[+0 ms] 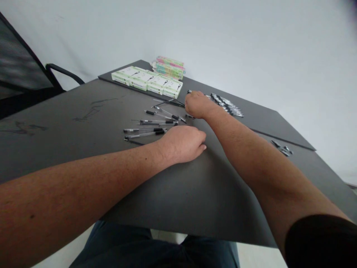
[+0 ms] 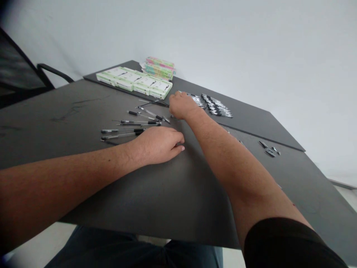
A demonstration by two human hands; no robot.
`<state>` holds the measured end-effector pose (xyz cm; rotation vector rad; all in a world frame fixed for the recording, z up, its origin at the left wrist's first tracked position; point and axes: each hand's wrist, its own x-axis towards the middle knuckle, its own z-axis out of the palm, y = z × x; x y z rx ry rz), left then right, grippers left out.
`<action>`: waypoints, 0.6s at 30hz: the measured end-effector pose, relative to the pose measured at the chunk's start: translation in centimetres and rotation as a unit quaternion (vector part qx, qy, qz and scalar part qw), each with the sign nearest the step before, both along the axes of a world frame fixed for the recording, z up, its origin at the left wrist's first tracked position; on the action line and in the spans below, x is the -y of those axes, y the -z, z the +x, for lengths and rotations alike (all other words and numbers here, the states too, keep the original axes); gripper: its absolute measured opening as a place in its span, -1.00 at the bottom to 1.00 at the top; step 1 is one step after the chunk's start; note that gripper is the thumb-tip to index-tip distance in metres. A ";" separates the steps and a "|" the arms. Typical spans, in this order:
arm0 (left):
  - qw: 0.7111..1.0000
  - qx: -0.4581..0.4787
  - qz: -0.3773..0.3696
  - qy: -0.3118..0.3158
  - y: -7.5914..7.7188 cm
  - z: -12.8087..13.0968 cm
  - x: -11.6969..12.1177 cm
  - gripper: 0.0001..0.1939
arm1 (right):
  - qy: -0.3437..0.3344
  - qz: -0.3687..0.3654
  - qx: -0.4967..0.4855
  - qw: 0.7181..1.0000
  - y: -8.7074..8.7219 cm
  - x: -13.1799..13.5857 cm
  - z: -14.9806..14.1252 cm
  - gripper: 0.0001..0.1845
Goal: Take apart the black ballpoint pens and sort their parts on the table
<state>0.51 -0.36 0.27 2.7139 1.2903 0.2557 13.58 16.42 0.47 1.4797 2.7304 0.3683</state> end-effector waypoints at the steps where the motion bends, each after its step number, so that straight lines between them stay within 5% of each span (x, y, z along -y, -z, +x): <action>1: 1.000 0.002 0.001 -0.001 0.1 -0.1 -0.1 -0.73 | 0.003 0.012 -0.009 1.000 -0.6 0.2 0.4 -0.50; 5: 1.000 0.020 0.000 0.003 0.3 -0.4 -0.4 -0.75 | 0.029 0.035 -0.085 0.995 -3.6 2.6 2.8 -0.62; 10: 1.000 0.008 -0.003 0.000 0.2 -0.3 -0.6 -0.78 | 0.104 0.020 -0.220 0.970 -6.0 9.4 7.8 -0.81; 18: 0.999 0.031 0.025 0.025 -0.9 -2.0 -2.4 -0.71 | 0.179 -0.059 -0.457 0.869 -2.8 17.2 14.4 -0.85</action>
